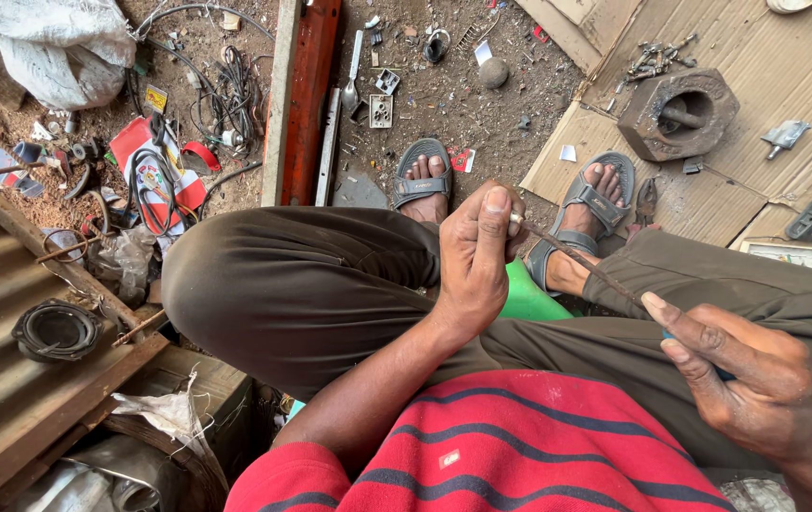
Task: The person sits on a low stool and uses a screwdriver to adjust a small metal component, then uses an angle grinder to cut a wire, and finally uses pliers to strip and bend the wire. The work is performed on a cluttered floor with cardboard and various tools.
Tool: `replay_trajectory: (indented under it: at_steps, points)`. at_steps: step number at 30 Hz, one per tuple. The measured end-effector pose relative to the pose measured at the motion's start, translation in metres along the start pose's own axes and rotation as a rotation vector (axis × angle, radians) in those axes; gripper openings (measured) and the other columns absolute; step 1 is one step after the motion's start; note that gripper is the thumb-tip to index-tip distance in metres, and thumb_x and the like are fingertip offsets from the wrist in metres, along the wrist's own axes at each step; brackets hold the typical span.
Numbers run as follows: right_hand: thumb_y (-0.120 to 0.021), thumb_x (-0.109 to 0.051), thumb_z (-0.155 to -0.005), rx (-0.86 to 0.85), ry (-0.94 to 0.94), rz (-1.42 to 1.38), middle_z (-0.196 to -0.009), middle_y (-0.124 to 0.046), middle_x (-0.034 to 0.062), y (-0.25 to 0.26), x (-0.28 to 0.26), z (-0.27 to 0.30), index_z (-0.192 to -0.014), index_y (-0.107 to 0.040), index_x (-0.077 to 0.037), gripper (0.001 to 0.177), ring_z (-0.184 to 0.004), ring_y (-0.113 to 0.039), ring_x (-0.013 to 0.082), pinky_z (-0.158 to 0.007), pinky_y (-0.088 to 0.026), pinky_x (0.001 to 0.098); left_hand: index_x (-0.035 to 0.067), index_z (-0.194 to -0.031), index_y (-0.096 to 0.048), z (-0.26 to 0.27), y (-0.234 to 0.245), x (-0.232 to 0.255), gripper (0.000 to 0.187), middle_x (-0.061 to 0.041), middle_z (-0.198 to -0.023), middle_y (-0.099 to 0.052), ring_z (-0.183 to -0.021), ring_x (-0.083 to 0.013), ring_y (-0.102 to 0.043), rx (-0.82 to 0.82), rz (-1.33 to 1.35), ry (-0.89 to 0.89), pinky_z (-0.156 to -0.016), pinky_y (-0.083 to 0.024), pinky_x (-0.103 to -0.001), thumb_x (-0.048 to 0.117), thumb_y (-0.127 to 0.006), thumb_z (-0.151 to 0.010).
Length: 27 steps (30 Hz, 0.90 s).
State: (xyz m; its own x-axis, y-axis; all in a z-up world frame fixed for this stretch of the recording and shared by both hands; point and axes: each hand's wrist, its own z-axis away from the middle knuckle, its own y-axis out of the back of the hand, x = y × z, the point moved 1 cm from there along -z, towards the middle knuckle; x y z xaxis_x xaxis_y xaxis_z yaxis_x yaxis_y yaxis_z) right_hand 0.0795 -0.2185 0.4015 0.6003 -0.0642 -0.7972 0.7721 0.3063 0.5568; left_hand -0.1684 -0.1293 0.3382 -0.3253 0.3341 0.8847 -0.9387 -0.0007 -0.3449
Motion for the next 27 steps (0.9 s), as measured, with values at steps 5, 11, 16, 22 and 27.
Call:
replay_trajectory:
  at_steps: [5, 11, 16, 22, 27]
  points:
    - [-0.073, -0.001, -0.083, 0.006, -0.019, 0.025, -0.082, -0.068, 0.0072, 0.001, 0.002, 0.003, -0.127, -0.069, -0.007, 0.044, -0.062, -0.056, 0.0126, -0.054, -0.047, 0.0268, 0.001, -0.093, -0.051, 0.0, 0.01, 0.015, 0.038, -0.001, -0.077, -0.041, -0.071, -0.0109, -0.039, -0.072, -0.337, -0.174, -0.065, -0.036, -0.029, 0.028, -0.04, -0.118]
    - [-0.073, -0.002, -0.084, -0.012, -0.038, 0.009, -0.081, -0.067, 0.0061, 0.003, 0.006, 0.006, -0.126, -0.071, -0.007, 0.042, -0.064, -0.056, 0.0131, -0.055, -0.047, 0.0265, 0.0, -0.095, -0.05, -0.003, 0.012, 0.022, 0.037, -0.007, -0.08, -0.044, -0.071, -0.0152, -0.045, -0.157, -0.455, -0.262, -0.068, -0.04, -0.032, 0.027, -0.041, -0.118]
    - [-0.072, -0.002, -0.083, -0.011, -0.053, 0.009, -0.079, -0.066, 0.0063, 0.004, 0.004, 0.006, -0.123, -0.071, -0.005, 0.041, -0.063, -0.056, 0.0135, -0.054, -0.047, 0.0263, -0.001, -0.095, -0.051, -0.003, 0.011, 0.02, 0.037, -0.007, -0.079, -0.046, -0.072, -0.0157, -0.046, -0.166, -0.403, -0.203, -0.068, -0.041, -0.032, 0.027, -0.04, -0.117]
    - [-0.072, -0.002, -0.083, -0.006, -0.058, -0.016, -0.08, -0.068, 0.0066, 0.006, 0.002, 0.003, -0.122, -0.071, -0.004, 0.039, -0.064, -0.058, 0.0129, -0.054, -0.048, 0.0257, -0.001, -0.095, -0.052, -0.004, 0.013, 0.019, 0.037, -0.008, -0.078, -0.045, -0.07, -0.0163, -0.045, -0.16, -0.448, -0.193, -0.067, -0.041, -0.032, 0.025, -0.04, -0.117]
    - [-0.072, -0.002, -0.082, -0.019, -0.064, -0.006, -0.08, -0.068, 0.0066, 0.007, 0.005, 0.005, -0.124, -0.07, -0.004, 0.042, -0.064, -0.059, 0.0129, -0.053, -0.048, 0.0261, -0.002, -0.095, -0.052, -0.004, 0.013, 0.022, 0.035, -0.009, -0.08, -0.047, -0.071, -0.018, -0.047, -0.186, -0.468, -0.224, -0.068, -0.042, -0.033, 0.024, -0.041, -0.117]
